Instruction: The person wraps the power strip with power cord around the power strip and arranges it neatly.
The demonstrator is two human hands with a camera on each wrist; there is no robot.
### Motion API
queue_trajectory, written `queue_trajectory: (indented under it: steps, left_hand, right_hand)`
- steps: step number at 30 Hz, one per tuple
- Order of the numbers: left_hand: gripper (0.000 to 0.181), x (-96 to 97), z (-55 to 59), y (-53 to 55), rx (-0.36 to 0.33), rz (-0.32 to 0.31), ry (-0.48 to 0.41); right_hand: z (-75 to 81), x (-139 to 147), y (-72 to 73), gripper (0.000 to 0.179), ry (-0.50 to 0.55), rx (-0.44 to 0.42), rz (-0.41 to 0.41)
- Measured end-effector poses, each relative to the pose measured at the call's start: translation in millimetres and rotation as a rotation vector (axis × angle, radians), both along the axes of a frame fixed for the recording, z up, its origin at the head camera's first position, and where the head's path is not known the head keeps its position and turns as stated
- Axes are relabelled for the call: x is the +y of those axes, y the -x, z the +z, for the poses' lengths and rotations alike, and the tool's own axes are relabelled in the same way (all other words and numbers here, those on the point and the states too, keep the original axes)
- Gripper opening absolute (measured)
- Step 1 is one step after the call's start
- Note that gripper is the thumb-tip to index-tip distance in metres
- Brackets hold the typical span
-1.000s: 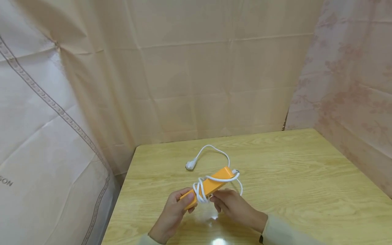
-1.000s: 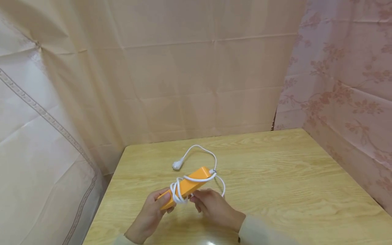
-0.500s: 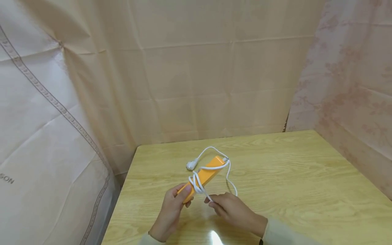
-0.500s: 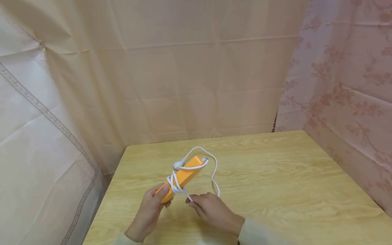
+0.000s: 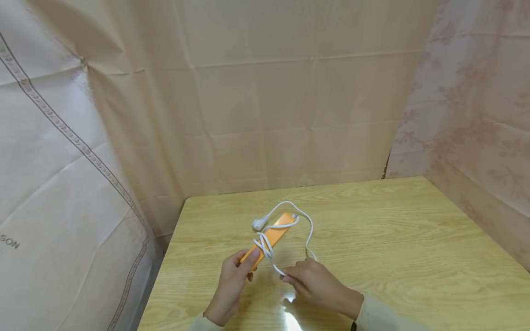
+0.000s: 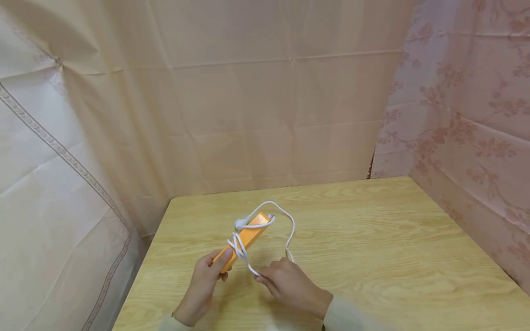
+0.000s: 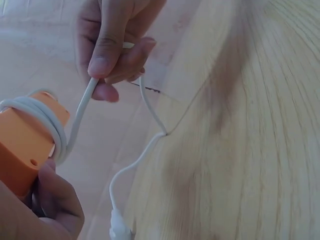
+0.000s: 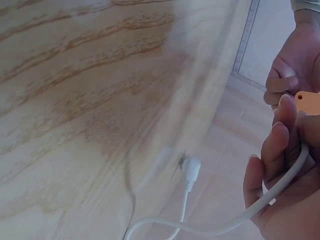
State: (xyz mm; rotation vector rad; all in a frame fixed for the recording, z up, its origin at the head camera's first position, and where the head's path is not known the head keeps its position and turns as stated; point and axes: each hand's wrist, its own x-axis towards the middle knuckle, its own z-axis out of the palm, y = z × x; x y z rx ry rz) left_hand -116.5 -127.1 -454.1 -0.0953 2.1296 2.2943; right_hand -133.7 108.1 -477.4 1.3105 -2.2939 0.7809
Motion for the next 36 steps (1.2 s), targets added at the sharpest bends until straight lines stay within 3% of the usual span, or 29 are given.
queue_trajectory:
  steps: [6, 13, 18, 28, 36]
  left_hand:
    - [0.036, 0.1, -3.2, -1.0, -0.024, 0.008, 0.121]
    - [0.042, -6.2, -11.3, 3.0, 0.021, 0.045, 0.23]
    - [0.049, -9.5, -15.8, 4.8, 0.037, 0.075, 0.294]
    - [0.04, -3.8, -14.7, 3.5, 0.219, 0.151, 0.497]
    - [0.045, -2.6, -17.9, 1.9, 0.293, 0.188, 0.608]
  right_hand:
    - [-0.7, -0.3, -1.7, 0.007, -0.015, 0.019, 0.003]
    - [-2.9, 0.7, -3.0, 0.012, -0.022, -0.01, 0.012]
    - [-2.9, 0.6, -3.4, 0.013, 0.012, 0.034, 0.062]
    - [-4.2, 2.6, -3.0, 0.011, 0.042, 0.057, 0.048]
    - [-3.2, 3.2, -2.4, 0.015, 0.034, 0.057, 0.058]
